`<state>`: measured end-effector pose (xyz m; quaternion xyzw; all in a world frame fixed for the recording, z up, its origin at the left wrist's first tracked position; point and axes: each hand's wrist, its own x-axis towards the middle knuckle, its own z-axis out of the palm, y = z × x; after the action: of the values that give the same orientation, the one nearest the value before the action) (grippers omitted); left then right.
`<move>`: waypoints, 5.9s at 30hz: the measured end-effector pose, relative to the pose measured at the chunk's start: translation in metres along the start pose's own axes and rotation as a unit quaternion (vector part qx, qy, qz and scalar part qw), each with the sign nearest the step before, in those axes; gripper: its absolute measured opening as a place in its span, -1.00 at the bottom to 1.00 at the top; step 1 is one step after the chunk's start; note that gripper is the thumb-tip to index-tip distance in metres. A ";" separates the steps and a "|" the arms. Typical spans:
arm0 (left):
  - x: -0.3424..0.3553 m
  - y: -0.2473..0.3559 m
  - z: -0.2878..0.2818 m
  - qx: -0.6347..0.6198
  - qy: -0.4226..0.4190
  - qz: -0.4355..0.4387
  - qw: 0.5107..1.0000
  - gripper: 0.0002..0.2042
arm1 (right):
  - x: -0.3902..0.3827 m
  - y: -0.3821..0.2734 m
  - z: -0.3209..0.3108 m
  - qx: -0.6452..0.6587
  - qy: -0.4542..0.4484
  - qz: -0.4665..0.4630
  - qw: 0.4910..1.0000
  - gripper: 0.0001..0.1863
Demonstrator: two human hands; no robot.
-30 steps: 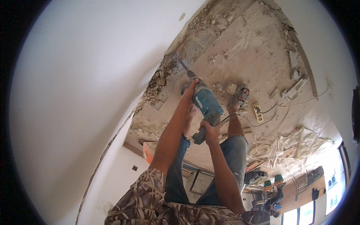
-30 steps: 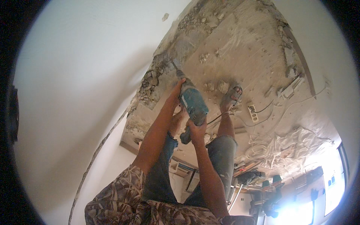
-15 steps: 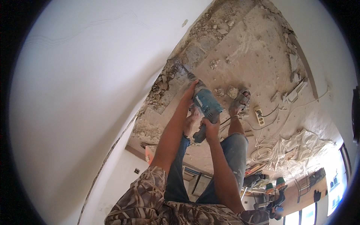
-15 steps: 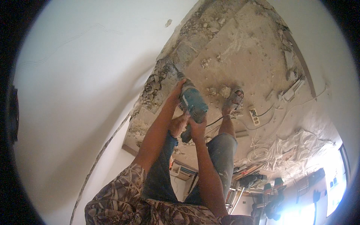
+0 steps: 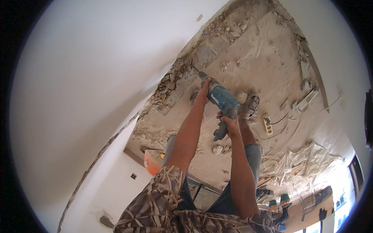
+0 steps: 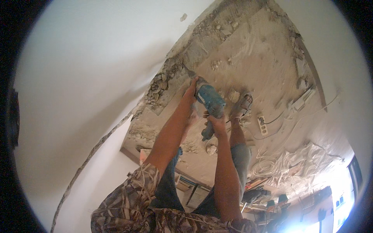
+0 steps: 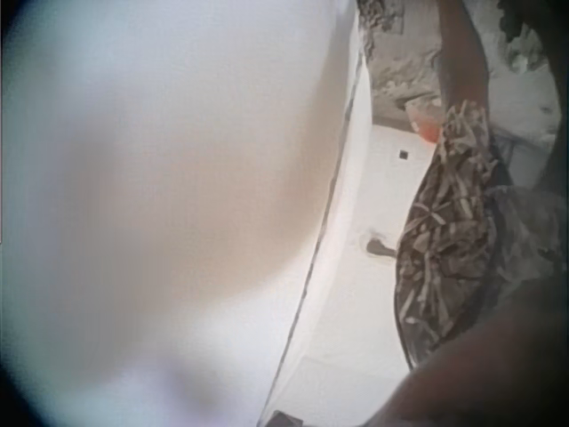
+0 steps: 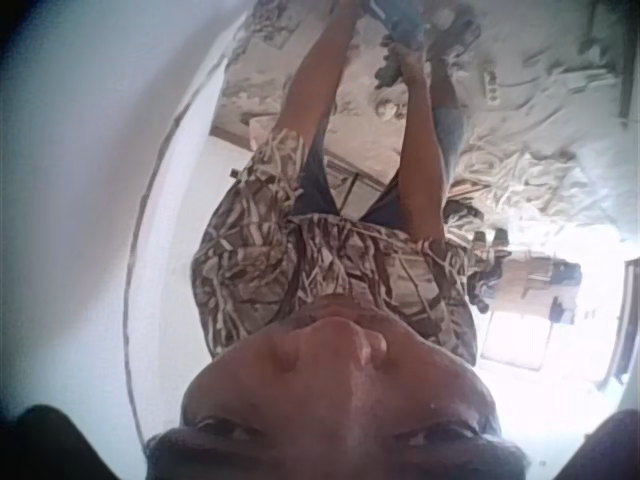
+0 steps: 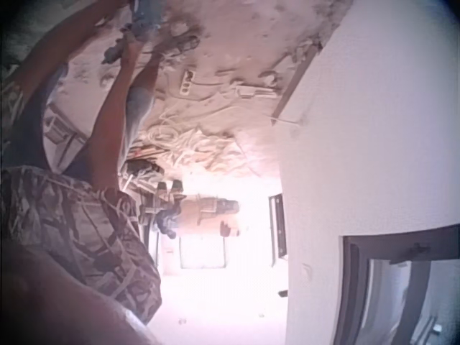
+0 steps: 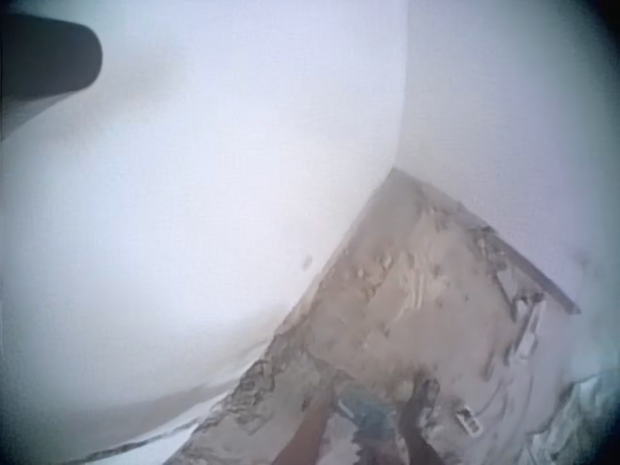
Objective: The person uses a demolition hammer to break up concrete at the base of a wall and on the floor. They then use a trowel to scrape and clear the loosened concrete debris from the wall base.
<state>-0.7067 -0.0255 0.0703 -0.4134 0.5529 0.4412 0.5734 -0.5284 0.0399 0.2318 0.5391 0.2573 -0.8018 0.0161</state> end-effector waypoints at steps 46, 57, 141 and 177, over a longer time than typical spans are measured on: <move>-0.081 0.055 -0.013 -0.099 -0.227 0.030 0.968 -0.44 | -0.041 -0.030 0.129 -0.185 0.155 -0.173 0.955 -0.19; -0.018 0.059 0.055 -0.073 -0.081 0.057 0.992 -0.39 | 0.019 -0.081 0.041 0.011 0.091 0.003 0.996 -0.50; -0.060 0.077 0.054 -0.022 -0.213 -0.007 0.977 -0.28 | -0.005 -0.066 0.087 -0.159 0.222 -0.153 0.950 -0.37; -0.097 0.090 0.103 -0.015 -0.150 0.002 0.989 -0.29 | -0.031 -0.141 0.075 -0.174 0.175 -0.124 0.961 -0.24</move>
<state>-0.7652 0.0929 0.1736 -0.3501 0.4548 0.5073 0.6428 -0.6228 0.1221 0.3357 0.6241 0.4562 -0.6333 -0.0353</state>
